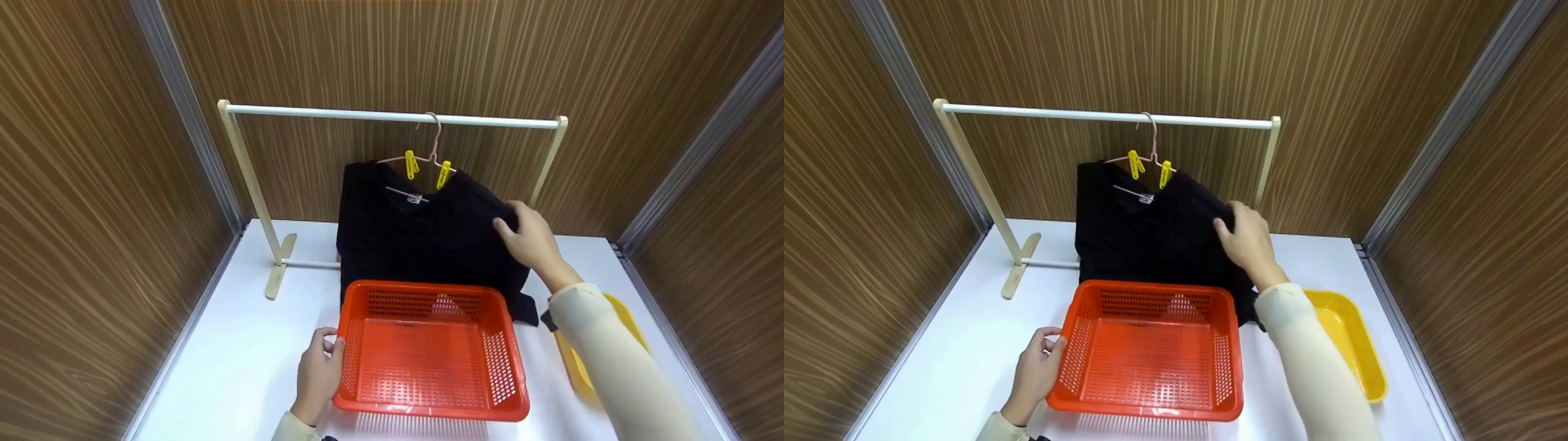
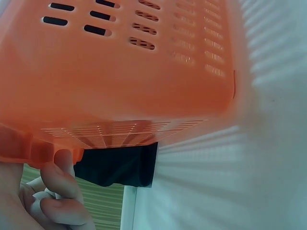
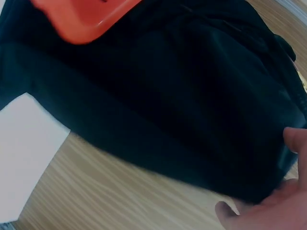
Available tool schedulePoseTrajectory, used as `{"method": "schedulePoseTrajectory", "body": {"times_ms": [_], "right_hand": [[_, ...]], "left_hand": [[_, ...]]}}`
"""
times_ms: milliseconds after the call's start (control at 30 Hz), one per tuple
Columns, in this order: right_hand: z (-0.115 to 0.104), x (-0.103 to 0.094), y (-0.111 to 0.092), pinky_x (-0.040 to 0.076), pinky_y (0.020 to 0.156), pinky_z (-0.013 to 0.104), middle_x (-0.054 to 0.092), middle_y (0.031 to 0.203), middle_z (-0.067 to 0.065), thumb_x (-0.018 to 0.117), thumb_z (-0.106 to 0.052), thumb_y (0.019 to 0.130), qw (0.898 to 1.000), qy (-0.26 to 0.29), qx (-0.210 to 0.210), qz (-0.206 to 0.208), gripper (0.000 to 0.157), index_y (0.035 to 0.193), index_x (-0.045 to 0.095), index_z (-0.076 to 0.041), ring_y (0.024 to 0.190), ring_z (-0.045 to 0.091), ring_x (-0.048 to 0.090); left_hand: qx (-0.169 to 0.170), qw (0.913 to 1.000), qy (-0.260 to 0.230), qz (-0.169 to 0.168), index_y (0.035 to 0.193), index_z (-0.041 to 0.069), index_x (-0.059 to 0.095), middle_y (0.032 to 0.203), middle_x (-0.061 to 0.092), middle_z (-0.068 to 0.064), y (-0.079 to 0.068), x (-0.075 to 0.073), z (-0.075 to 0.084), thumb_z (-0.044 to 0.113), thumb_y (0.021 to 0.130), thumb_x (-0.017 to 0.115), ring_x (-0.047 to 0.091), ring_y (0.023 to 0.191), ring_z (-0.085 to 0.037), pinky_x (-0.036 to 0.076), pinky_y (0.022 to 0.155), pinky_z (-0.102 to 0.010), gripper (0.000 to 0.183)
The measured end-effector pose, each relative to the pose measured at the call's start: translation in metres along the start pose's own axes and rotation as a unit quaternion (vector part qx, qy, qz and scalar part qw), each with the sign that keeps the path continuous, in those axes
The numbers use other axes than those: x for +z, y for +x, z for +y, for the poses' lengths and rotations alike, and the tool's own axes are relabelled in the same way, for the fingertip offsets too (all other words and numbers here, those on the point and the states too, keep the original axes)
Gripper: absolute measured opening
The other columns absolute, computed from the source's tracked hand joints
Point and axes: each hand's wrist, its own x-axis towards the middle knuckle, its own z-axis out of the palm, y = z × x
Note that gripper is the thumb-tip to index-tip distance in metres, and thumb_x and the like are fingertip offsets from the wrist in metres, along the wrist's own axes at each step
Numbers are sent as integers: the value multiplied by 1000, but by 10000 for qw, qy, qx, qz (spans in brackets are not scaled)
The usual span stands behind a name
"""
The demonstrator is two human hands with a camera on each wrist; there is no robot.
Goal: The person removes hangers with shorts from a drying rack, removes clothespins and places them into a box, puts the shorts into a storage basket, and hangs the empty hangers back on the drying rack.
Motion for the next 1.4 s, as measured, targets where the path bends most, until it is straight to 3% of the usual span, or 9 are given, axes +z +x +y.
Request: {"method": "schedulePoseTrajectory", "body": {"times_ms": [200,400,633,767,867,967,1067,1233,1400], "right_hand": [[-9,13,6,45,98,59,69,122,22,54,-29,108,9986,82,-204,474,33,126,64,-4,113,43,65],[-11,18,5,51,84,54,74,106,17,57,-25,107,9956,79,-541,758,23,110,70,-6,96,37,71],[-14,22,-2,46,63,48,67,74,11,64,-26,103,9915,-198,-910,914,23,87,66,-9,64,30,57],[-12,26,-5,47,64,49,67,75,12,63,-25,104,9898,-227,-1035,948,23,88,65,-10,64,30,59],[-9,27,-7,50,72,50,72,86,14,61,-21,105,9896,3,-1094,935,19,95,69,-7,76,32,66],[-6,29,-9,52,81,48,75,101,15,60,-15,105,9899,649,-985,785,17,107,72,-3,91,31,70],[-4,30,-9,52,86,36,75,109,15,60,-14,105,9860,1396,-680,616,20,116,72,-2,96,24,69],[-4,31,-10,46,76,20,73,100,17,61,-20,105,9756,2092,-331,574,23,108,73,-1,84,11,62],[-7,33,-13,46,69,19,73,92,13,65,-21,103,9767,1989,-455,671,21,100,75,-3,76,9,60]], "left_hand": [[-114,9998,-165,-95,125,12,60,80,59,0,0,2,-1,24,106,59,54,58,-13,47,51,-28,23],[-108,9998,-149,-63,126,11,59,78,59,0,2,-1,-1,24,106,59,53,57,-13,45,52,-28,24],[-262,9990,-310,-192,128,12,58,79,60,-1,2,-2,-1,26,107,58,57,60,-16,50,54,-30,25],[-245,9987,-369,-236,130,12,57,77,60,-1,1,-2,-1,26,107,57,59,61,-17,51,55,-31,27],[-217,9986,-412,-253,132,12,56,75,59,-1,1,-1,-1,26,108,57,57,60,-16,50,55,-30,28],[-185,9987,-401,-238,133,12,56,71,57,-1,1,-2,-2,26,108,56,54,56,-15,47,52,-28,30],[-175,9989,-384,-227,134,11,57,69,55,0,1,-3,-2,26,108,56,50,54,-13,44,50,-26,30],[-243,9980,-495,-321,135,11,56,69,54,0,2,-3,-2,26,108,55,49,54,-14,43,49,-26,31],[-277,9974,-530,-407,136,10,55,69,54,0,1,-3,-1,28,109,54,50,55,-15,44,50,-27,32]]}}
